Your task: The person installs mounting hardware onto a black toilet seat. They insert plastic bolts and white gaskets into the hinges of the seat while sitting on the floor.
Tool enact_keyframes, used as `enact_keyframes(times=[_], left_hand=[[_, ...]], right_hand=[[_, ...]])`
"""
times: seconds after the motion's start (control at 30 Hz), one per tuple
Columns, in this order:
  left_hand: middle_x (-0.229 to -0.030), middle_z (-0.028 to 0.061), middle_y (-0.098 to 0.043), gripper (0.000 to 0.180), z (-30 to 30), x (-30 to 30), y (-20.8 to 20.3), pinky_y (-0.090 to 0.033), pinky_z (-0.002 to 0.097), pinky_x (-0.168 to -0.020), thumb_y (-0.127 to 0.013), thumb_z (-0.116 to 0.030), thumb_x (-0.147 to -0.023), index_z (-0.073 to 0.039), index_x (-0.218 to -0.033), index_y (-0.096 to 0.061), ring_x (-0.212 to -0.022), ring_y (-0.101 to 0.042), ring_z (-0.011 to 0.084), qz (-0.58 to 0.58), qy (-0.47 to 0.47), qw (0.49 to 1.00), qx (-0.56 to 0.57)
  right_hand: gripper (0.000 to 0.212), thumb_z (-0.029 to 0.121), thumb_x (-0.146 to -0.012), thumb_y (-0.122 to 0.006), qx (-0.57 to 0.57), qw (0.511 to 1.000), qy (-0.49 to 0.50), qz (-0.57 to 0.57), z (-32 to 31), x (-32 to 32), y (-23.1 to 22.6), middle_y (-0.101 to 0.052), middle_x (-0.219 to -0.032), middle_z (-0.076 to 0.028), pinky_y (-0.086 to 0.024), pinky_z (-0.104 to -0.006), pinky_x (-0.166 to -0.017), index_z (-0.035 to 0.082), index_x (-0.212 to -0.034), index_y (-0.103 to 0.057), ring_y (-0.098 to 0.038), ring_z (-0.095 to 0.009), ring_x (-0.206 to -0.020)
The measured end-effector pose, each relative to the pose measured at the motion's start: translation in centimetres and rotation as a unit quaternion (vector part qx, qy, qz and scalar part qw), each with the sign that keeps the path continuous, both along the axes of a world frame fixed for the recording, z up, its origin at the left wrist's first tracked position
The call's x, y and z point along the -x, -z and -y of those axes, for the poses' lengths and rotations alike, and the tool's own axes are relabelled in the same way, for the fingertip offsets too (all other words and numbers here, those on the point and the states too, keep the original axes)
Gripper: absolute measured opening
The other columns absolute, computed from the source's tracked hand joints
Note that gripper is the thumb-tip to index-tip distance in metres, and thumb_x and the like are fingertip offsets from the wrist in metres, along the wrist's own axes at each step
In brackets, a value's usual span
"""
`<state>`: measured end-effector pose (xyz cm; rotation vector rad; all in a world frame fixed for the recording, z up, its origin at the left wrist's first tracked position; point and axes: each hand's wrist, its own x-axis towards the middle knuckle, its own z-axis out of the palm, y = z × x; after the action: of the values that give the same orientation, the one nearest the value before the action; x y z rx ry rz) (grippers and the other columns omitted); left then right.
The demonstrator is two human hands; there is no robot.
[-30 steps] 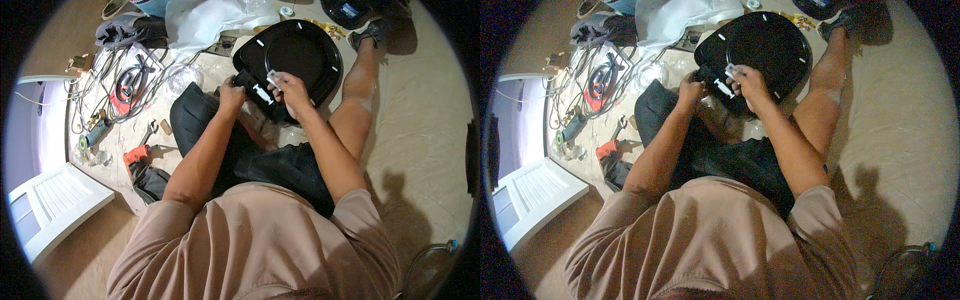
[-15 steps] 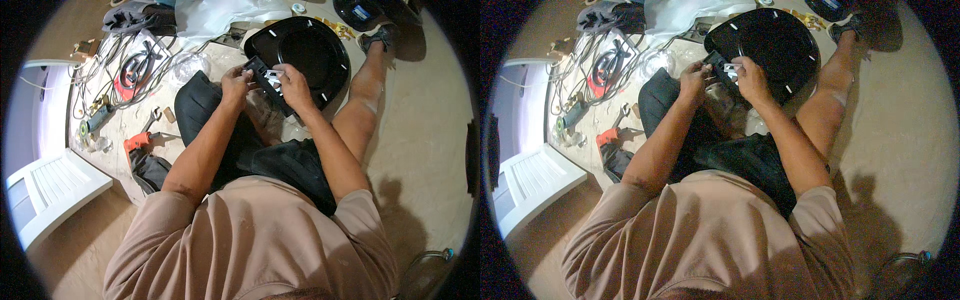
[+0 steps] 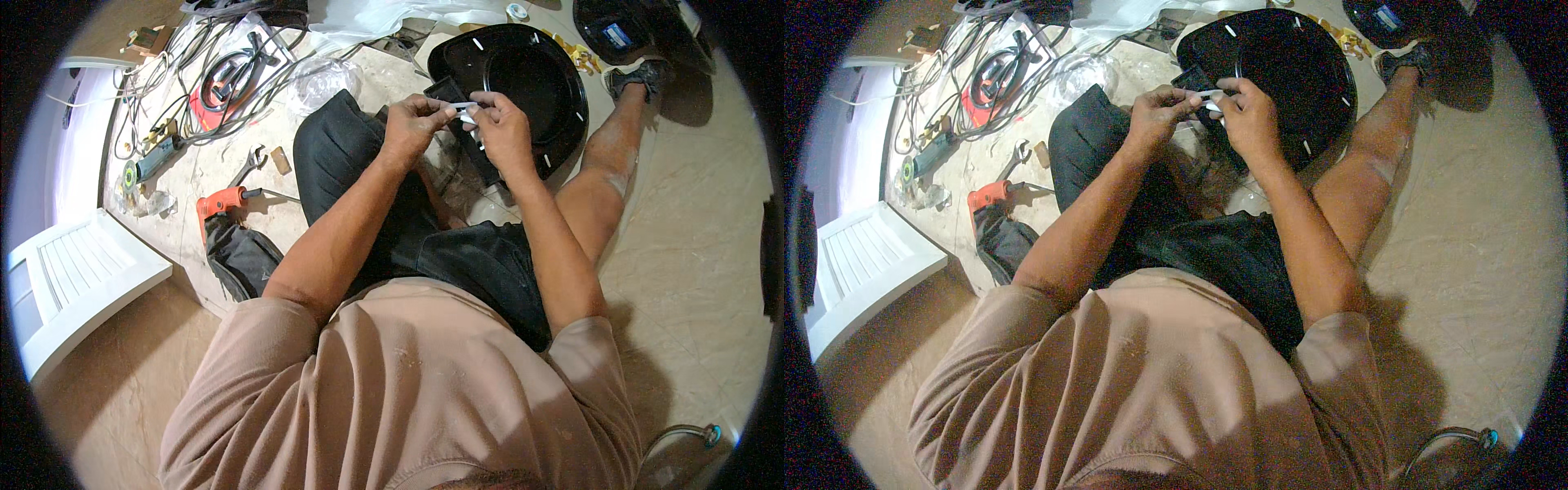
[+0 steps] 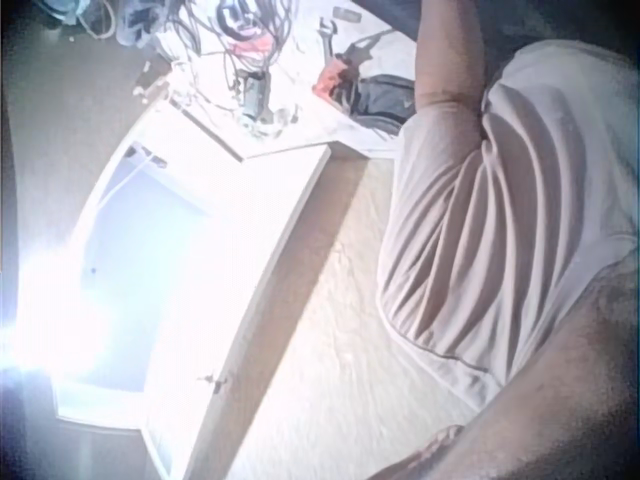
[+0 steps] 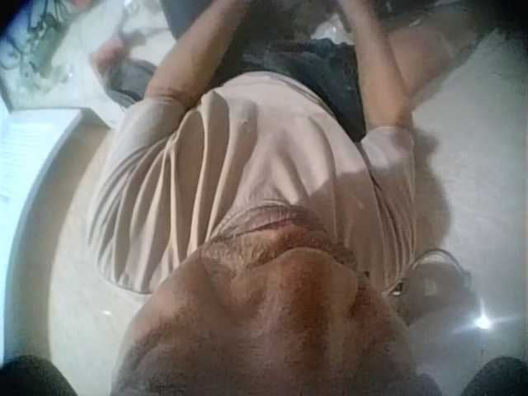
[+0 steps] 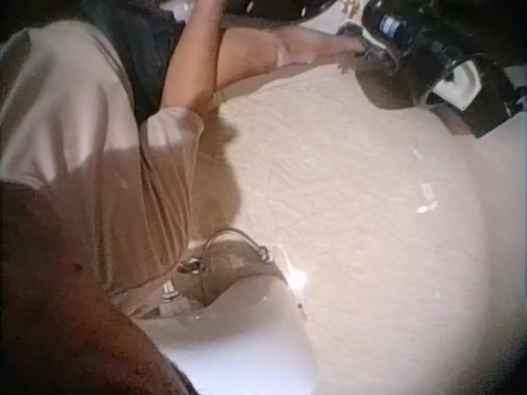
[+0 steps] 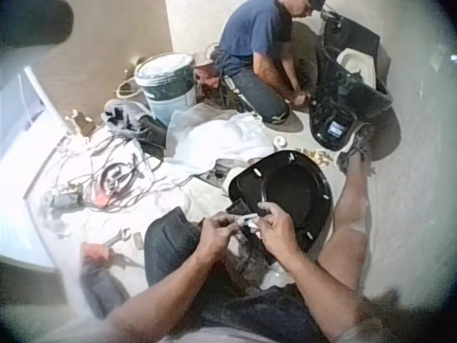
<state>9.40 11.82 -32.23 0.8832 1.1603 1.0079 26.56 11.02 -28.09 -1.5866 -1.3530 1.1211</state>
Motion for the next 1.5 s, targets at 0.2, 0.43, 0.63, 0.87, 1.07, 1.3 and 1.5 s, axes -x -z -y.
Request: enact_keyframes(times=[0.2,0.43,0.63,0.87,1.07,1.3,1.5], left_hand=[[-0.092,0.0094,-0.072,0.023,-0.5,0.1,1.7,-0.058,0.0286,-0.069,-0.079,-0.014,-0.091,0.006,-0.102,-0.072,-0.077,-0.069,0.0171,-0.02,-0.005,1.0,-0.009],[-0.078,0.0051,-0.068,0.02,-0.3,0.2,1.6,-0.047,0.0264,-0.064,-0.079,-0.014,-0.091,0.004,-0.089,-0.071,-0.068,-0.06,0.0115,-0.031,-0.019,0.999,-0.039],[-0.08,0.0063,-0.069,0.023,-0.5,-0.2,1.1,-0.052,0.0272,-0.063,-0.076,-0.015,-0.094,0.007,-0.093,-0.068,-0.067,-0.063,0.0115,-0.073,0.001,0.997,-0.033],[-0.089,0.0105,-0.072,0.029,0.5,0.0,1.3,-0.057,0.0299,-0.066,-0.075,-0.017,-0.095,0.01,-0.103,-0.07,-0.072,-0.067,0.0159,-0.034,0.008,0.999,-0.033],[-0.094,0.01,-0.07,0.019,0.5,-0.1,0.5,-0.057,0.0288,-0.067,-0.072,-0.006,-0.094,0.008,-0.107,-0.069,-0.074,-0.066,0.0151,0.031,-0.017,0.999,0.003],[-0.095,0.0064,-0.06,0.025,-0.2,-0.1,0.9,-0.056,0.0285,-0.066,-0.067,0.009,-0.088,0.003,-0.109,-0.057,-0.079,-0.061,0.0137,0.039,-0.035,0.996,-0.066],[-0.101,0.0075,-0.053,0.066,-0.1,-0.2,1.2,-0.057,0.0292,-0.071,-0.067,0.02,-0.077,0.002,-0.134,-0.04,-0.082,-0.061,0.0145,0.123,-0.082,0.989,-0.022]], right_hand=[[0.018,0.016,-0.102,-0.056,0.079,0.994,0.074,-0.028,1.3,-1.5,-0.8,-0.069,-0.086,-0.012,-0.053,-0.0362,-0.065,0.004,-0.112,-0.065,-0.062,-0.022,-0.065],[0.021,0.019,-0.086,-0.075,-0.125,0.982,0.038,0.137,1.2,0.3,-0.4,-0.071,-0.096,-0.019,-0.054,-0.0462,-0.08,0.005,-0.098,-0.066,-0.069,-0.037,-0.089],[0.015,0.012,-0.085,-0.074,-0.127,0.977,0.031,0.167,0.4,0.8,0.6,-0.07,-0.096,-0.022,-0.052,-0.0507,-0.077,0.002,-0.092,-0.066,-0.067,-0.043,-0.089],[0.019,0.007,-0.087,-0.073,-0.142,0.981,0.06,0.117,1.8,1.2,0.8,-0.072,-0.095,-0.021,-0.054,-0.0478,-0.077,0.0,-0.104,-0.069,-0.07,-0.041,-0.088],[0.019,0.008,-0.087,-0.073,-0.125,0.983,0.071,0.117,1.9,0.9,0.7,-0.072,-0.098,-0.02,-0.054,-0.0462,-0.078,0.002,-0.105,-0.07,-0.071,-0.039,-0.091],[0.021,0.0,-0.081,-0.071,-0.195,0.965,0.069,0.161,1.7,0.9,0.6,-0.061,-0.097,-0.017,-0.049,-0.0444,-0.085,0.005,-0.101,-0.068,-0.06,-0.039,-0.096],[0.022,0.004,-0.082,-0.073,-0.248,0.95,-0.016,0.189,2.1,0.5,0.2,-0.067,-0.095,-0.015,-0.053,-0.0447,-0.074,0.008,-0.104,-0.069,-0.065,-0.039,-0.088]])
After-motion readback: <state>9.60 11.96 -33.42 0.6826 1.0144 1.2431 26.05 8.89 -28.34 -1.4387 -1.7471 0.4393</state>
